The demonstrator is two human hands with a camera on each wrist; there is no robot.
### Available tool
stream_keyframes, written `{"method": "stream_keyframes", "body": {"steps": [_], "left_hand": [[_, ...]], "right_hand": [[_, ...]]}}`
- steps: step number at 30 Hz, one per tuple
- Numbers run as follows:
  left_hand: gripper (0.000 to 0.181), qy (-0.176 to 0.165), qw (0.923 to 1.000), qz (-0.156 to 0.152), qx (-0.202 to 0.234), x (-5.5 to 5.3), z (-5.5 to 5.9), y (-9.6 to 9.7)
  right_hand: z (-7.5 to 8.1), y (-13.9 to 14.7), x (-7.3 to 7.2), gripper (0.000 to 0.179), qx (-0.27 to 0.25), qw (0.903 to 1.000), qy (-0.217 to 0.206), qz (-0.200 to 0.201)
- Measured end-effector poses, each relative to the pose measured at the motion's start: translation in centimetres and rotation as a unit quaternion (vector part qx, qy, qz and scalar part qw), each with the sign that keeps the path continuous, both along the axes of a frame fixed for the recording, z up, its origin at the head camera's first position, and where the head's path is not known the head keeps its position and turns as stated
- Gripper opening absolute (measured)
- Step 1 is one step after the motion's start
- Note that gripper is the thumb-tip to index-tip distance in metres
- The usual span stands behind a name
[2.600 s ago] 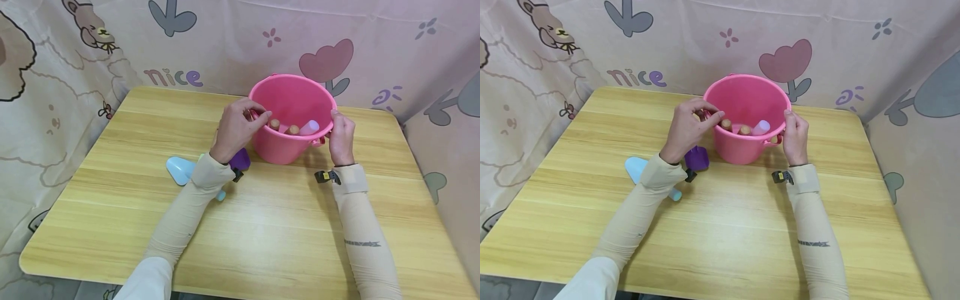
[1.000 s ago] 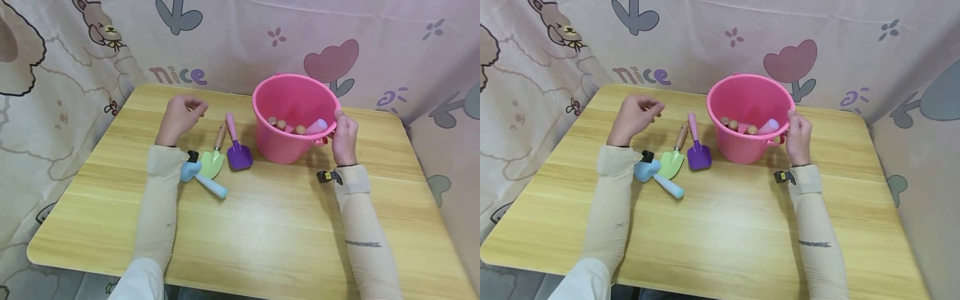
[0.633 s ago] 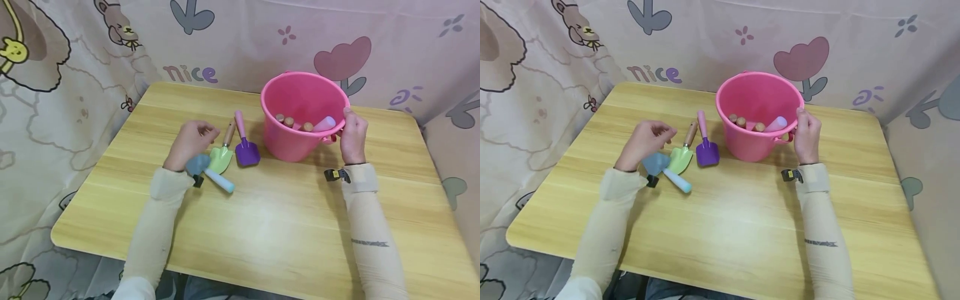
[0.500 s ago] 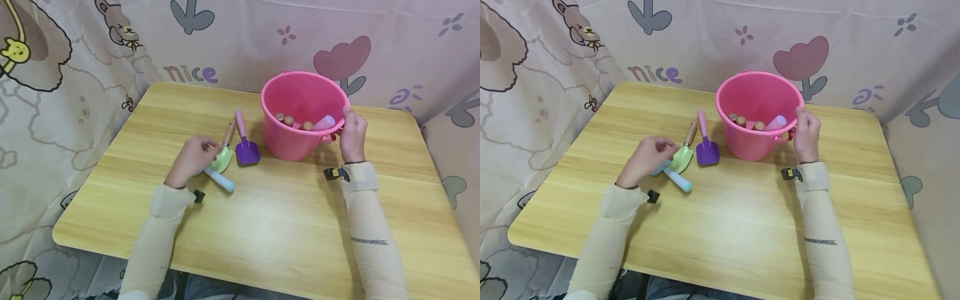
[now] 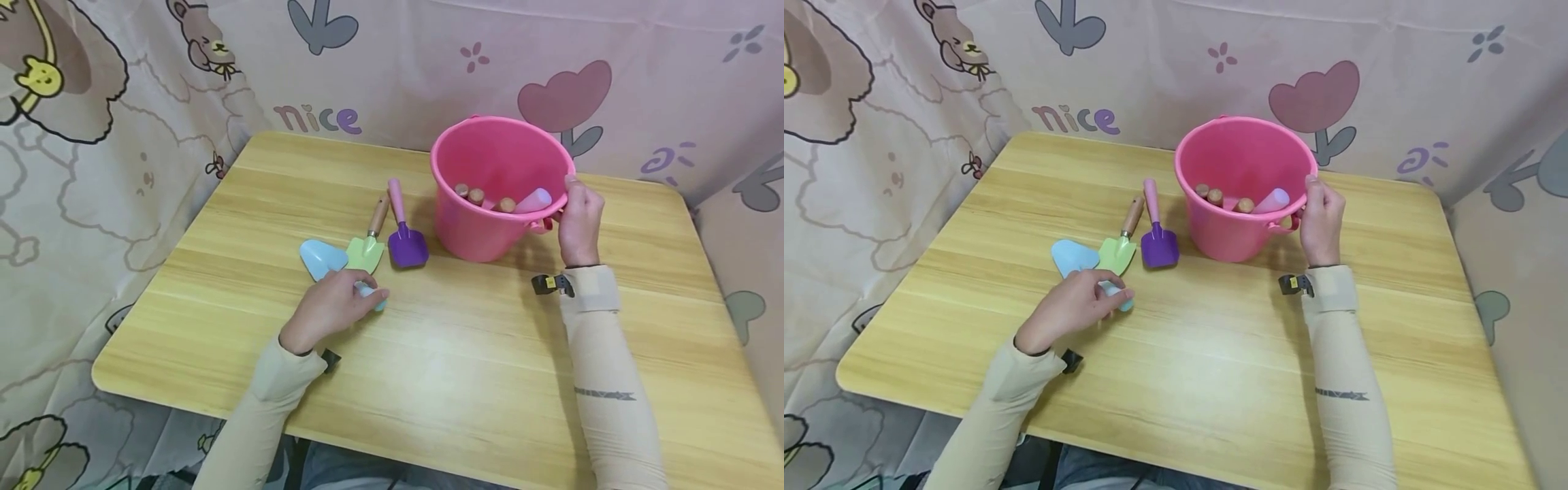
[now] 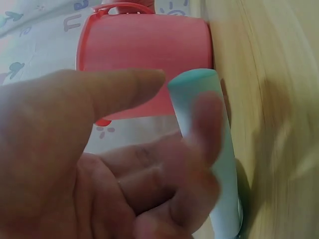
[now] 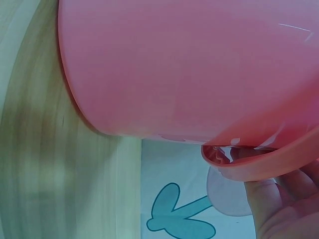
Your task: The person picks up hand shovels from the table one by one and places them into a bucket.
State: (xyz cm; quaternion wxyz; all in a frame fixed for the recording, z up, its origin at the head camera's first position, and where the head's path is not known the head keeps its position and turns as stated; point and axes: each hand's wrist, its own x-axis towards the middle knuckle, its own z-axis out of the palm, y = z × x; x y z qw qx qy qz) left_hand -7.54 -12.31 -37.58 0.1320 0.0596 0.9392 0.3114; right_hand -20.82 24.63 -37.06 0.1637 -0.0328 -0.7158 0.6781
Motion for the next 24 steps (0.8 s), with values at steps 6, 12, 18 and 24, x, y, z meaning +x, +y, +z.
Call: {"method": "stream_keyframes", "body": {"steps": [6, 12, 18, 24], "left_hand": [[0.037, 0.022, 0.9991, 0.001, -0.035, 0.6, -0.1, -0.2], [0.034, 0.039, 0.9983, 0.004, -0.043, 2.0, -0.1, -1.3], [0.036, 0.017, 0.9994, 0.027, -0.014, 3.1, 0.0, -3.3], [0.048, -0.004, 0.9981, 0.059, 0.02, 3.7, 0.2, -5.5]], "right_hand": [[0.0, 0.1, -0.1, 0.048, -0.011, 0.9999, 0.002, 0.003], [0.1, 0.1, -0.2, 0.047, -0.015, 0.9998, 0.008, 0.004], [0.0, 0.1, -0.2, 0.047, -0.008, 0.9999, 0.008, 0.005], [-0.1, 0.2, -0.1, 0.048, 0.006, 1.0, 0.002, 0.002]]}}
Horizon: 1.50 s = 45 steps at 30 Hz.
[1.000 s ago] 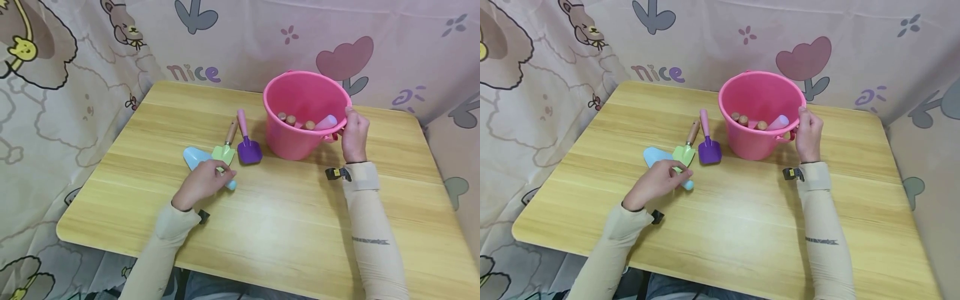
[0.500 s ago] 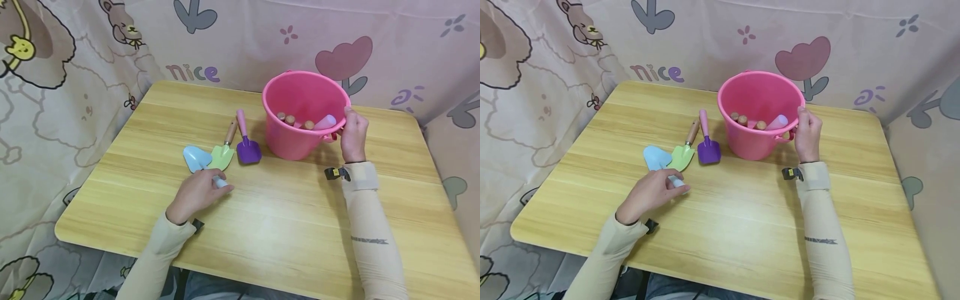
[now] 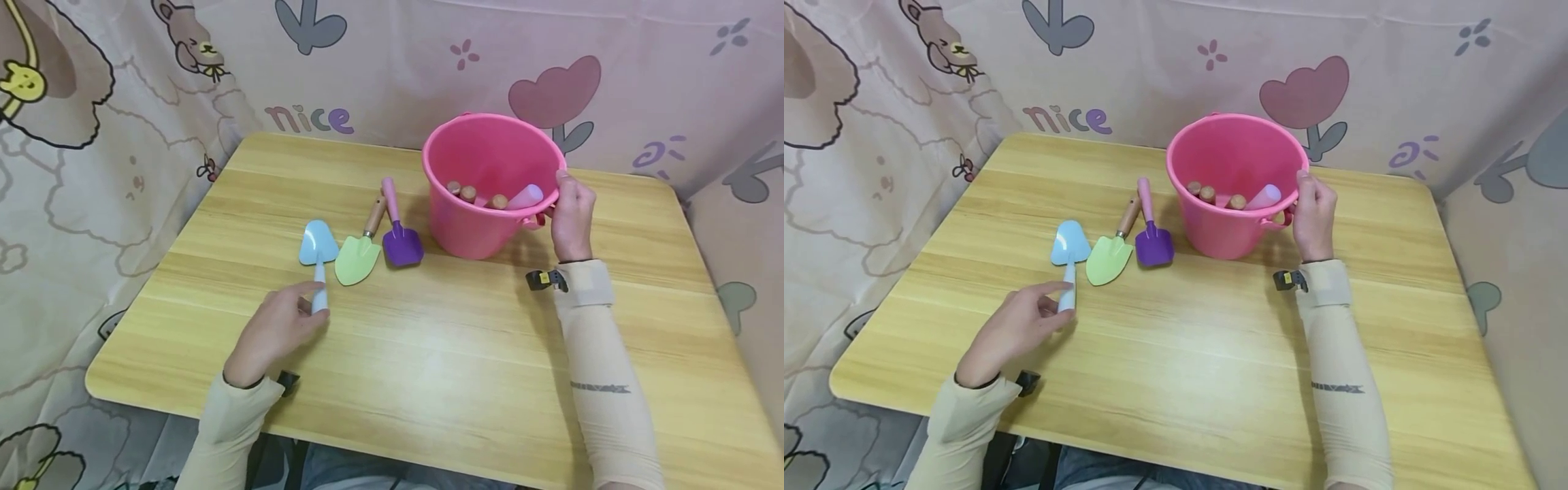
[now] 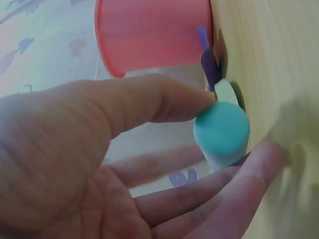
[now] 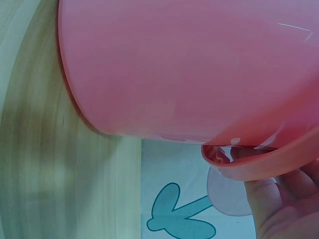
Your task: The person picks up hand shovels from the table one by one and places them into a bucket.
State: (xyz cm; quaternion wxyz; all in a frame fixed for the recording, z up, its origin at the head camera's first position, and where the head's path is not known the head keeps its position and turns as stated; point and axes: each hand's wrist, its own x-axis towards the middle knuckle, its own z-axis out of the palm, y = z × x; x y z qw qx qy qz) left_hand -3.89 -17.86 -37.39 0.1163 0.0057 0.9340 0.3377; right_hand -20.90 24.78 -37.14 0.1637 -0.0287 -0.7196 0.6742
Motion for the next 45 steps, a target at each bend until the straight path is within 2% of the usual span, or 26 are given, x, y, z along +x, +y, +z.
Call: {"method": "stream_keyframes", "body": {"steps": [4, 12, 16, 18, 19, 21, 22, 24, 26, 28, 29, 32, 37, 42, 45], "left_hand": [[0.056, -0.023, 0.9985, 0.044, 0.024, 0.1, -0.1, -1.7], [0.051, -0.012, 0.9942, 0.099, 0.039, -0.4, -0.5, -5.5], [0.053, -0.002, 0.9872, 0.14, 0.077, -1.1, -1.1, -7.2], [0.053, 0.001, 0.9796, 0.159, 0.123, -1.5, -1.5, -8.0], [0.054, 0.002, 0.9739, 0.168, 0.153, -1.7, -1.8, -8.3], [0.054, -0.002, 0.9517, 0.195, 0.237, -2.2, -2.2, -8.8], [0.053, -0.004, 0.9353, 0.212, 0.283, -2.4, -2.5, -9.0], [0.047, -0.003, 0.8973, 0.239, 0.371, -2.7, -2.9, -9.3], [0.036, 0.002, 0.8605, 0.262, 0.437, -2.9, -3.1, -9.4], [0.024, 0.008, 0.8389, 0.271, 0.472, -3.1, -3.3, -9.4], [0.02, 0.01, 0.8315, 0.272, 0.484, -3.2, -3.4, -9.5], [0.017, 0.018, 0.8137, 0.276, 0.511, -3.5, -3.5, -9.4], [0.014, 0.034, 0.7957, 0.276, 0.538, -3.9, -3.8, -9.2], [0.015, 0.05, 0.7845, 0.277, 0.553, -4.2, -4.0, -9.0], [0.015, 0.056, 0.7828, 0.281, 0.552, -4.2, -3.9, -8.9]], "right_hand": [[-0.1, -0.1, -0.1, 0.049, 0.001, 1.0, 0.004, 0.002], [0.0, -0.2, -0.1, 0.048, 0.002, 0.9999, 0.009, -0.007], [0.0, -0.1, 0.0, 0.048, 0.0, 0.9999, 0.008, -0.006], [0.0, -0.1, 0.0, 0.047, 0.001, 1.0, 0.006, -0.005], [0.0, -0.1, 0.0, 0.047, 0.0, 1.0, 0.006, -0.004], [0.0, 0.0, 0.0, 0.047, 0.004, 1.0, 0.004, -0.004], [-0.1, 0.0, 0.0, 0.047, 0.005, 1.0, 0.004, -0.003], [-0.1, -0.1, 0.0, 0.048, 0.007, 1.0, 0.004, -0.003], [-0.1, -0.1, 0.0, 0.048, 0.007, 1.0, 0.002, -0.002], [-0.1, 0.0, 0.0, 0.049, 0.007, 1.0, 0.001, -0.002], [-0.1, 0.0, 0.0, 0.048, 0.006, 1.0, 0.0, -0.002], [0.0, 0.0, 0.0, 0.047, 0.006, 1.0, -0.002, -0.005], [0.1, -0.1, 0.0, 0.043, -0.002, 1.0, 0.0, -0.005], [0.3, -0.2, 0.0, 0.043, 0.002, 1.0, 0.0, -0.006], [0.2, -0.1, -0.1, 0.045, 0.002, 1.0, -0.002, -0.002]]}}
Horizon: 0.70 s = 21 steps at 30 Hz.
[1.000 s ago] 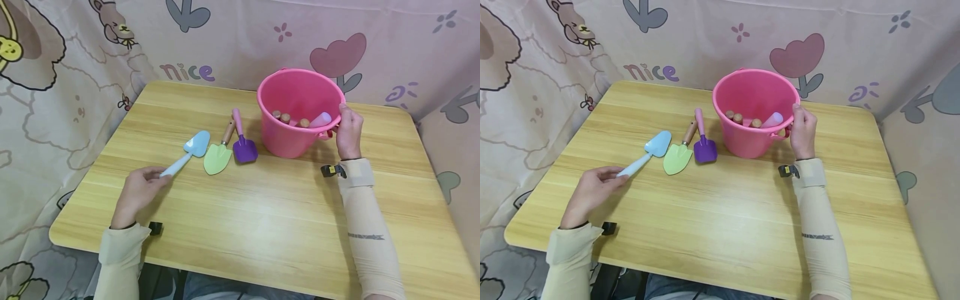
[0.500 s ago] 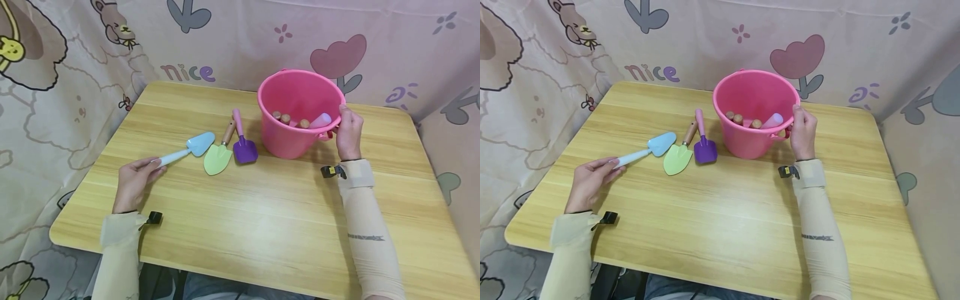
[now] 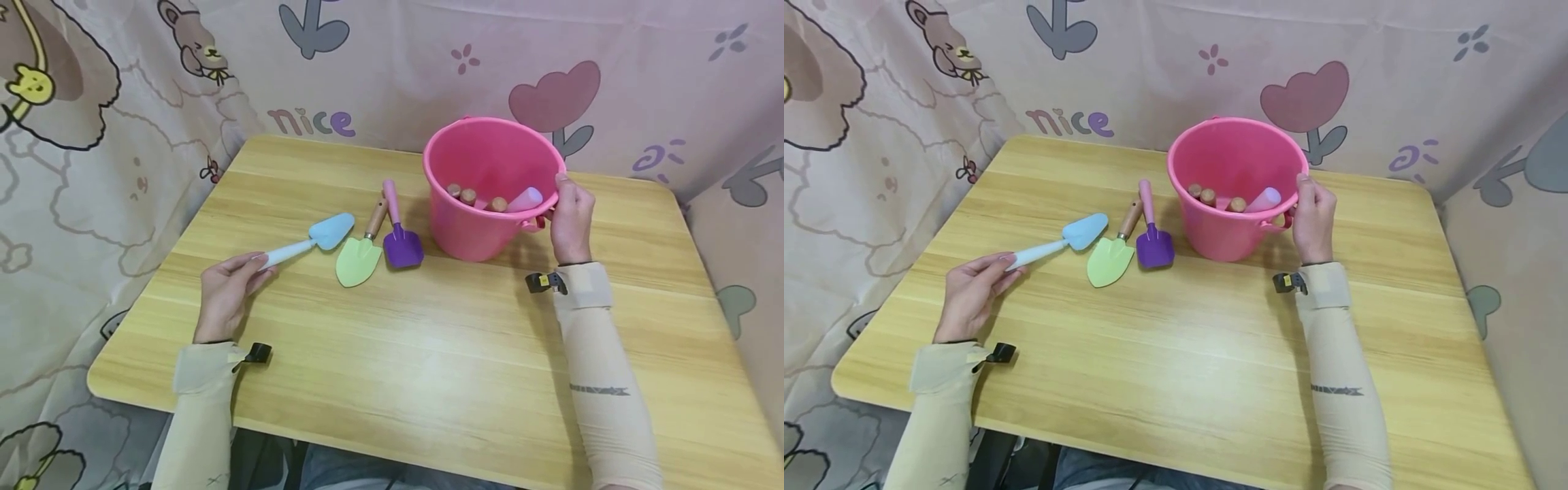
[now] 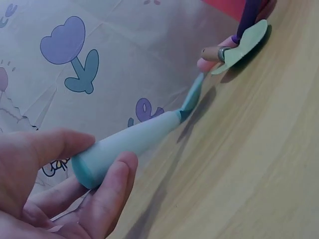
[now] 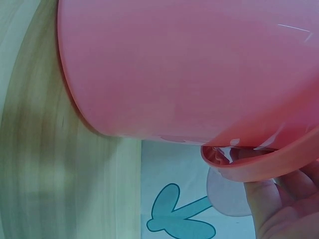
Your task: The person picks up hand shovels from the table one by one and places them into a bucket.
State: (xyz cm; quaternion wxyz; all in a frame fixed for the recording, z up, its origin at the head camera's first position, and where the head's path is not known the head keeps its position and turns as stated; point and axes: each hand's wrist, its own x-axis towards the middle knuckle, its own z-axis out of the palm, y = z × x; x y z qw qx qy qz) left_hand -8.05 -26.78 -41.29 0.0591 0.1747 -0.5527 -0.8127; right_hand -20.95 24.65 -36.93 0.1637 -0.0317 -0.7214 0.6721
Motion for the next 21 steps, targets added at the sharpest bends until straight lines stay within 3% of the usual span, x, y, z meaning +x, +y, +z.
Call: {"method": "stream_keyframes", "body": {"steps": [12, 21], "left_hand": [[0.017, 0.026, 0.9994, 0.022, 0.011, -0.5, 0.9, 1.0], [0.017, 0.064, 0.9977, 0.018, -0.015, -2.2, 2.4, 3.0]], "right_hand": [[-0.3, -0.2, -0.1, 0.046, -0.026, 0.9994, 0.02, 0.009], [0.0, 0.0, 0.0, 0.046, -0.02, 0.9992, 0.032, 0.016]]}}
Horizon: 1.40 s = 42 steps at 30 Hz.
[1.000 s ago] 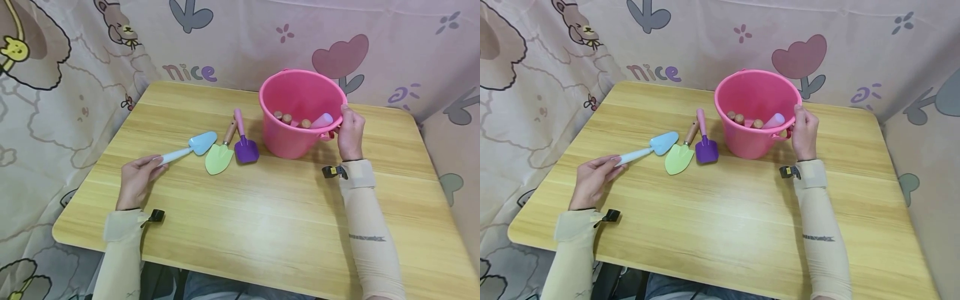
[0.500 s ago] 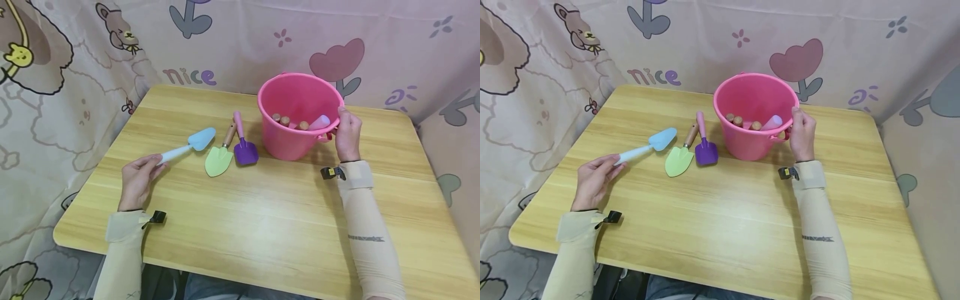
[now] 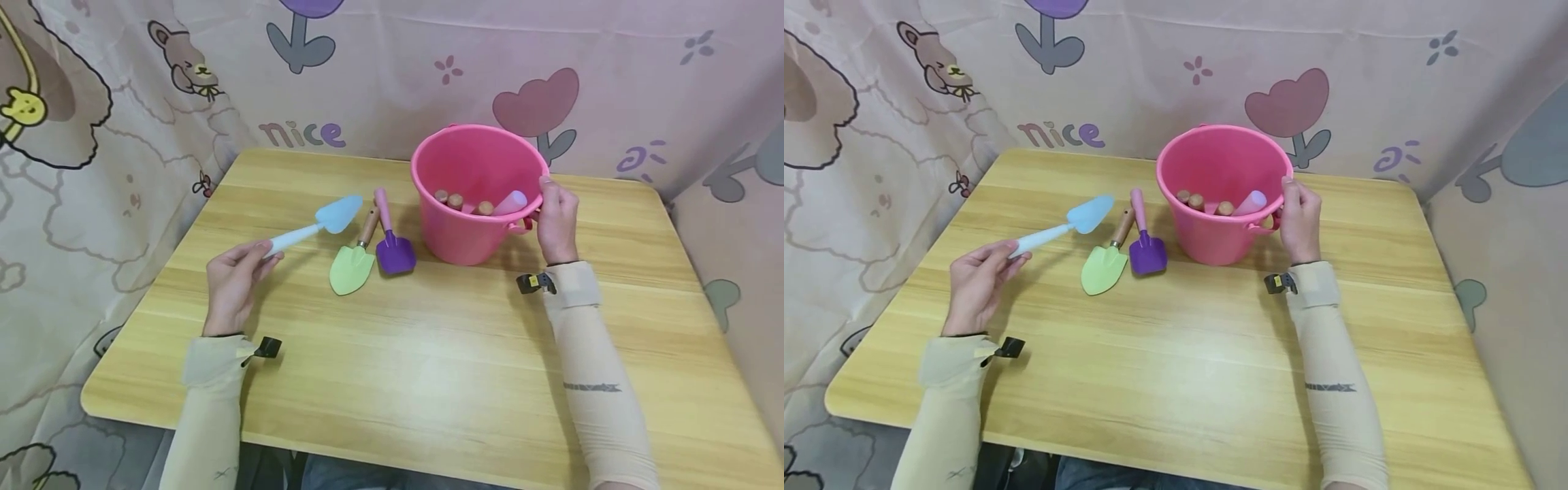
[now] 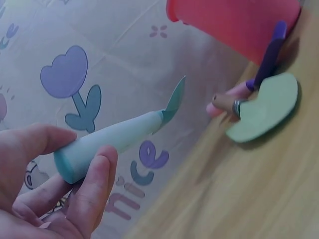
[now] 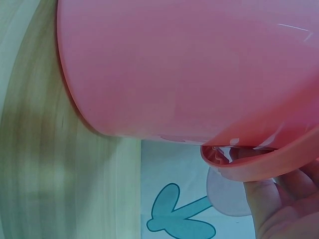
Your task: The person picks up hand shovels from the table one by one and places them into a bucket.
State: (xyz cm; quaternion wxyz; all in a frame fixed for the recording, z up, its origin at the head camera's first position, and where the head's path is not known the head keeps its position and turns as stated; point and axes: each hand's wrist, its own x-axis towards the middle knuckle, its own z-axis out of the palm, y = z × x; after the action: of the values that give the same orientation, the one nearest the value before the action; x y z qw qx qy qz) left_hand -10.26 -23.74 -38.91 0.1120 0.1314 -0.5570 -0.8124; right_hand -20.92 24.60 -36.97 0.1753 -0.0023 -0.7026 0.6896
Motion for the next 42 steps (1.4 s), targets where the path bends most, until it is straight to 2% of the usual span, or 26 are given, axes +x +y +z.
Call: {"method": "stream_keyframes", "body": {"steps": [4, 6, 13, 19, 27, 33, 42], "left_hand": [[0.015, 0.012, 0.9999, -0.001, 0.007, -0.5, 0.5, 0.8], [0.014, 0.023, 0.9995, -0.007, 0.02, -0.7, 0.8, 1.2], [0.015, 0.051, 0.998, -0.03, 0.022, -1.7, 2.0, 2.4], [0.015, 0.074, 0.9959, -0.039, 0.035, -2.4, 3.0, 3.5], [0.014, 0.106, 0.9928, -0.046, 0.035, -3.4, 4.8, 4.9], [0.015, 0.126, 0.9897, -0.058, 0.037, -4.5, 6.3, 6.4], [0.01, 0.147, 0.9858, -0.069, 0.042, -6.2, 7.5, 8.9]], "right_hand": [[0.0, -0.1, -0.1, 0.048, 0.007, 1.0, 0.001, 0.003], [0.0, -0.1, -0.1, 0.048, 0.006, 1.0, 0.001, 0.003], [-0.1, 0.1, 0.0, 0.049, 0.02, 0.9998, -0.003, 0.0], [-0.1, 0.0, 0.0, 0.049, 0.025, 0.9997, -0.001, 0.001], [0.0, 0.0, 0.1, 0.049, 0.019, 0.9998, -0.004, 0.001], [-0.1, 0.1, 0.1, 0.049, 0.023, 0.9997, -0.004, -0.002], [-0.2, 0.1, 0.0, 0.048, 0.038, 0.9992, -0.008, 0.004]]}}
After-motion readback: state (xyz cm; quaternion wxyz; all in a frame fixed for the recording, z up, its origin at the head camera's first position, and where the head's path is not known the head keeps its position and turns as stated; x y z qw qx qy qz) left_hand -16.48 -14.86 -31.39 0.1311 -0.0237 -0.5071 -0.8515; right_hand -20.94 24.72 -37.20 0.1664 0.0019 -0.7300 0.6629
